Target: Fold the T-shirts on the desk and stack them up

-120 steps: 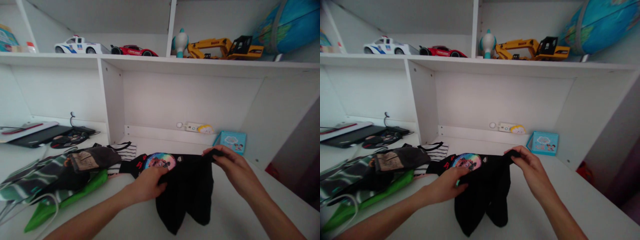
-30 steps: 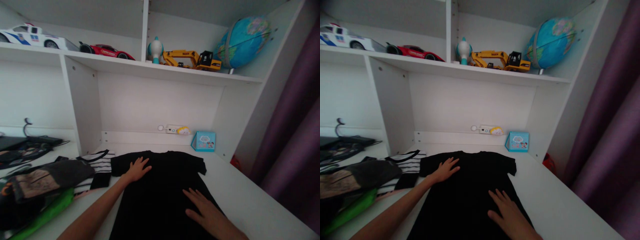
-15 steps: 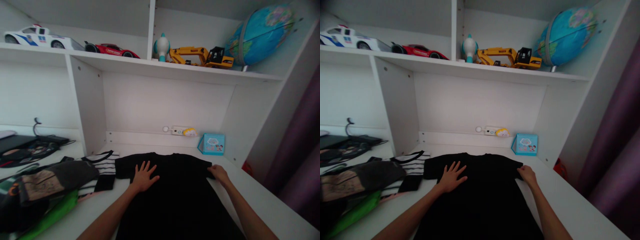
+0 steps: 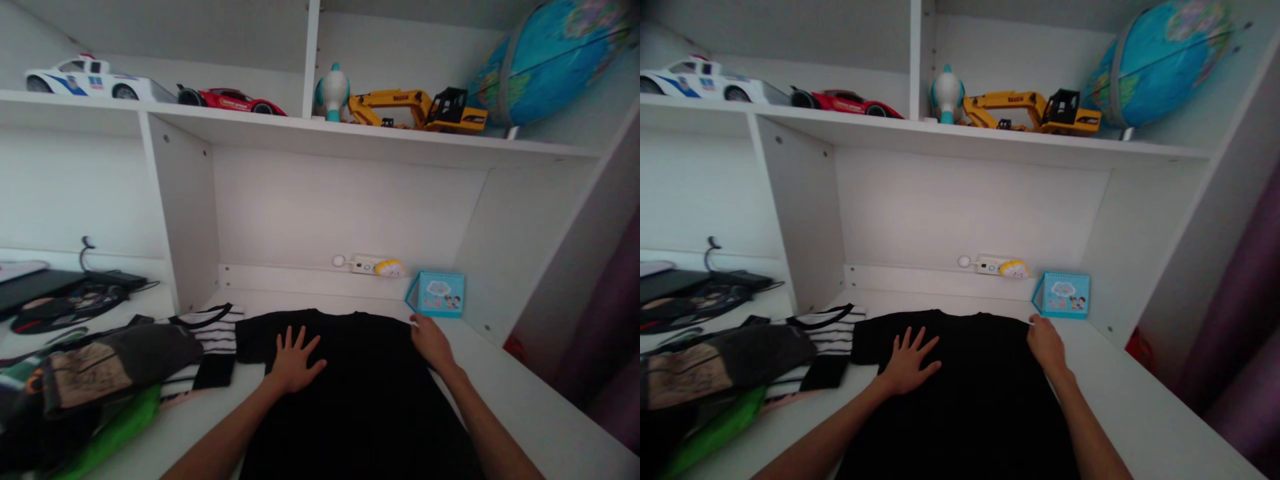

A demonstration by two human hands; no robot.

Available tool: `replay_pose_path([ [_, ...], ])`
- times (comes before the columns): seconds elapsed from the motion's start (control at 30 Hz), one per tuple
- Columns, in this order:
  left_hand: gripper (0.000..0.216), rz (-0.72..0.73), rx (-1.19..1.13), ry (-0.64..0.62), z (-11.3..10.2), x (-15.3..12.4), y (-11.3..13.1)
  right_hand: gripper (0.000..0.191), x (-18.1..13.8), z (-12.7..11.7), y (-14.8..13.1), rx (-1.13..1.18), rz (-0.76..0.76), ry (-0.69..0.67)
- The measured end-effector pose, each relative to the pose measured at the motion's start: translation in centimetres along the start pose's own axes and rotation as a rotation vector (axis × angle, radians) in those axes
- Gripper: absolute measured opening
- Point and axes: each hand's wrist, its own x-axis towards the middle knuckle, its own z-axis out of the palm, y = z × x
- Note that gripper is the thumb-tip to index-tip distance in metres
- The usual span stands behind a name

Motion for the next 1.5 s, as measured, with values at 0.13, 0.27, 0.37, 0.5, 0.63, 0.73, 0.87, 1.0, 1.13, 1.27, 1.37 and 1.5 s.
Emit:
replay_pose_path([
  [0.13, 0.067, -0.016, 0.009, -0.016, -0.3, -0.3, 0.3, 0.036, 0.0, 2.5, -8.3, 0.019, -0.216, -0.202],
  [0.27, 0.066, -0.018, -0.01, -0.032, -0.5, -0.4, 0.3, 0.064, -0.7, 5.2, -13.1, -0.002, -0.149, -0.31],
  [0.37, 0.065, 0.004, -0.015, -0.02, -0.8, -0.3, 0.3, 0.077, -1.0, 6.8, -14.2, -0.025, -0.071, -0.354],
  [0.5, 0.063, 0.059, 0.003, 0.011, -1.3, -0.2, 0.6, 0.082, -0.2, 8.2, -14.1, -0.037, -0.044, -0.372],
  [0.63, 0.065, 0.056, -0.024, -0.007, -1.4, -0.2, 1.0, 0.079, 1.7, 8.6, -13.3, -0.037, -0.047, -0.363],
  [0.73, 0.067, 0.058, -0.05, -0.011, -1.1, -0.3, 1.1, 0.076, 3.0, 8.4, -13.2, -0.032, -0.054, -0.338],
  [0.87, 0.068, 0.041, -0.06, -0.063, -0.5, -0.4, 1.0, 0.075, 3.0, 8.1, -13.8, -0.02, -0.086, -0.304],
  [1.0, 0.068, 0.026, -0.025, -0.071, -0.1, -0.3, 1.0, 0.075, 1.0, 8.3, -14.5, -0.007, -0.152, -0.334],
  [1.13, 0.067, 0.028, -0.015, -0.04, 0.2, -0.2, 1.2, 0.072, -0.7, 8.4, -14.7, -0.016, -0.16, -0.332],
  [1.27, 0.068, 0.029, -0.016, -0.018, 0.3, -0.3, 1.0, 0.073, -1.8, 7.1, -14.9, -0.02, -0.176, -0.336],
  [1.37, 0.069, 0.023, -0.009, -0.022, 0.5, -0.3, 0.9, 0.076, -3.8, 5.9, -14.7, -0.012, -0.23, -0.342],
  [1.5, 0.073, 0.027, -0.007, -0.005, 0.7, -0.2, 1.0, 0.073, -7.3, 4.4, -13.4, 0.011, -0.326, -0.422],
])
